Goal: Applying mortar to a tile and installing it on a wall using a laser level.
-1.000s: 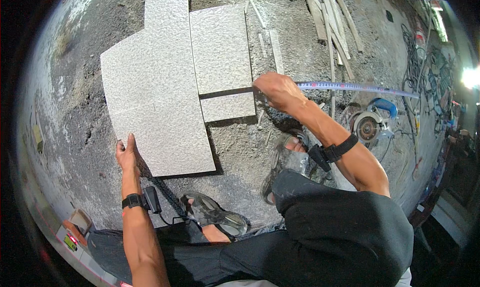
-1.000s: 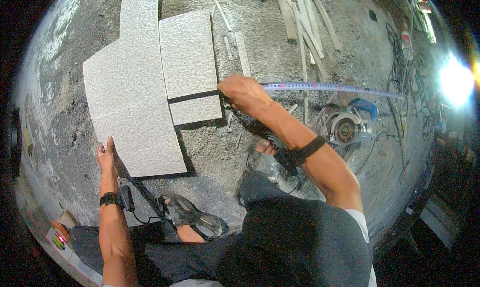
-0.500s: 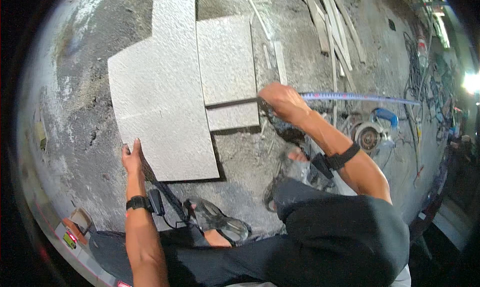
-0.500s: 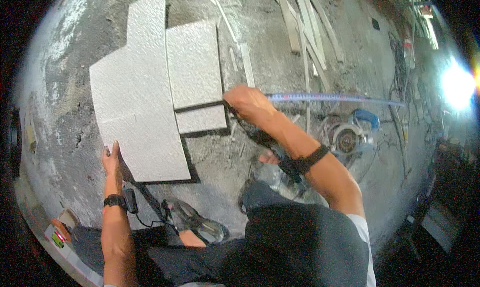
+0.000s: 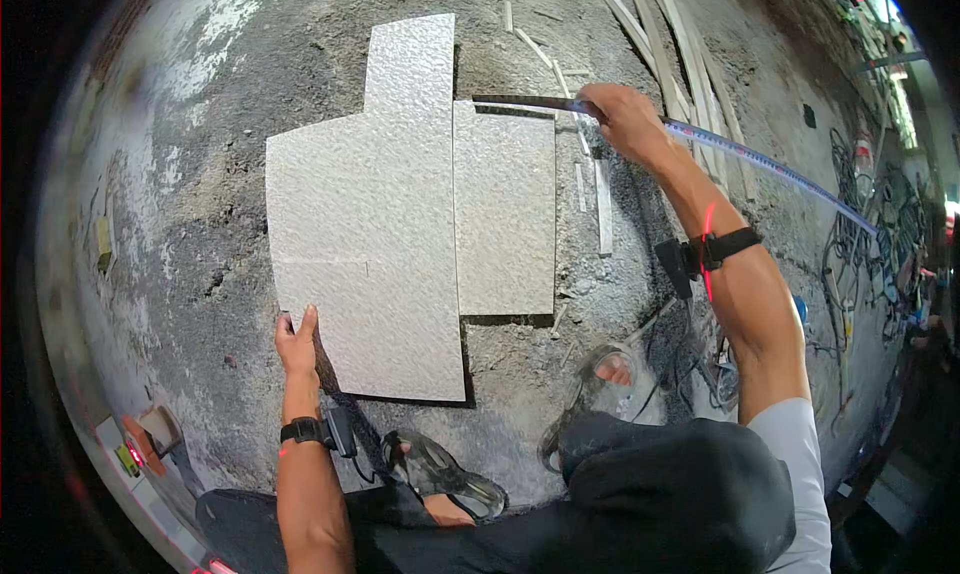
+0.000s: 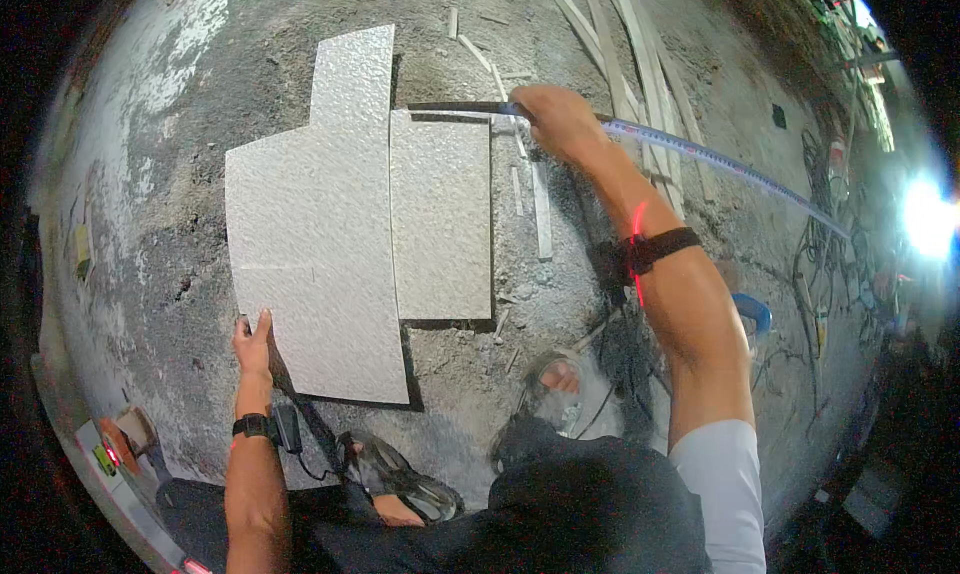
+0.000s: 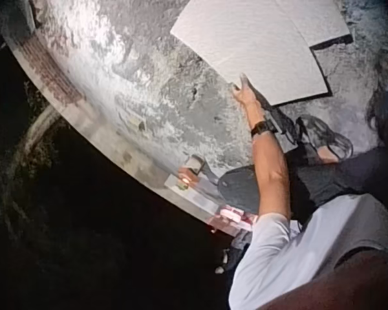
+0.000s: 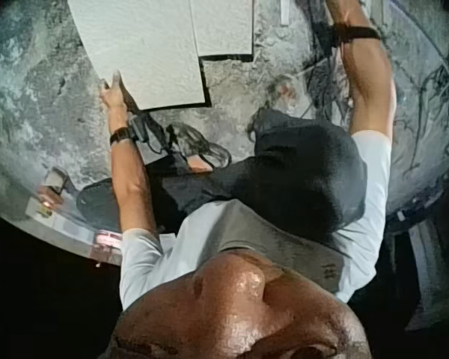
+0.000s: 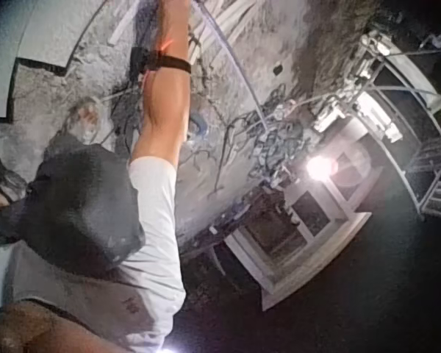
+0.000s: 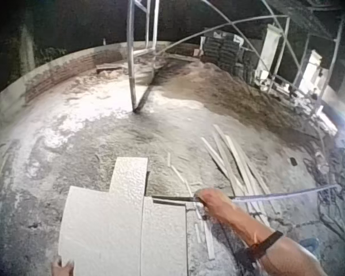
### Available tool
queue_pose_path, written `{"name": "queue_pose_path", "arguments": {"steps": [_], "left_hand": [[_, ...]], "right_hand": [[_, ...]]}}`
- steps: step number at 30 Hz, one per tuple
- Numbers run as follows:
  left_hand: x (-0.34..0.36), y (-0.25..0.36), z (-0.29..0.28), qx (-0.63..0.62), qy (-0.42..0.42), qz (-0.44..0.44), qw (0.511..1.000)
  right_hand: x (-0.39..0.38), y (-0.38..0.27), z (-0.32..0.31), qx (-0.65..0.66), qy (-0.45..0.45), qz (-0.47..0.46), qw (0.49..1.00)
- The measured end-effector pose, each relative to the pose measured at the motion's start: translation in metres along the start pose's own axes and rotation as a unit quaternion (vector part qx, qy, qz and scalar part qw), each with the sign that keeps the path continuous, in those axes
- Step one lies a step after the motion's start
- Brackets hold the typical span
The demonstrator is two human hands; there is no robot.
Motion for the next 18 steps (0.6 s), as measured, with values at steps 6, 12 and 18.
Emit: {"name": "queue_pose_path", "arguments": {"steps": [6,12,18], "left_hand": [[0.005,-0.007,0.001,-0.003,0.039,-0.005,0.999],[0.010,-0.013,-0.002,0.008,0.017,-0.004,1.000],[0.010,-0.008,-0.001,0.002,0.041,-0.025,0.999]], "right_hand": [[0.017,0.009,0.022,-0.008,-0.006,-0.019,1.000],[0.024,0.008,0.028,0.016,-0.009,-0.037,0.999],[0.025,0.008,0.026,0.010,-0.015,-0.044,0.999]]}}
Point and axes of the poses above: each hand's wrist, its own x-axis towards the middle knuckle, its own z-axis out of the palm, y = z × x, the point moved 1 cm from there along x, towards the middle knuckle, and after that the axes turned 2 degrees about y, right-handed, at the moved point
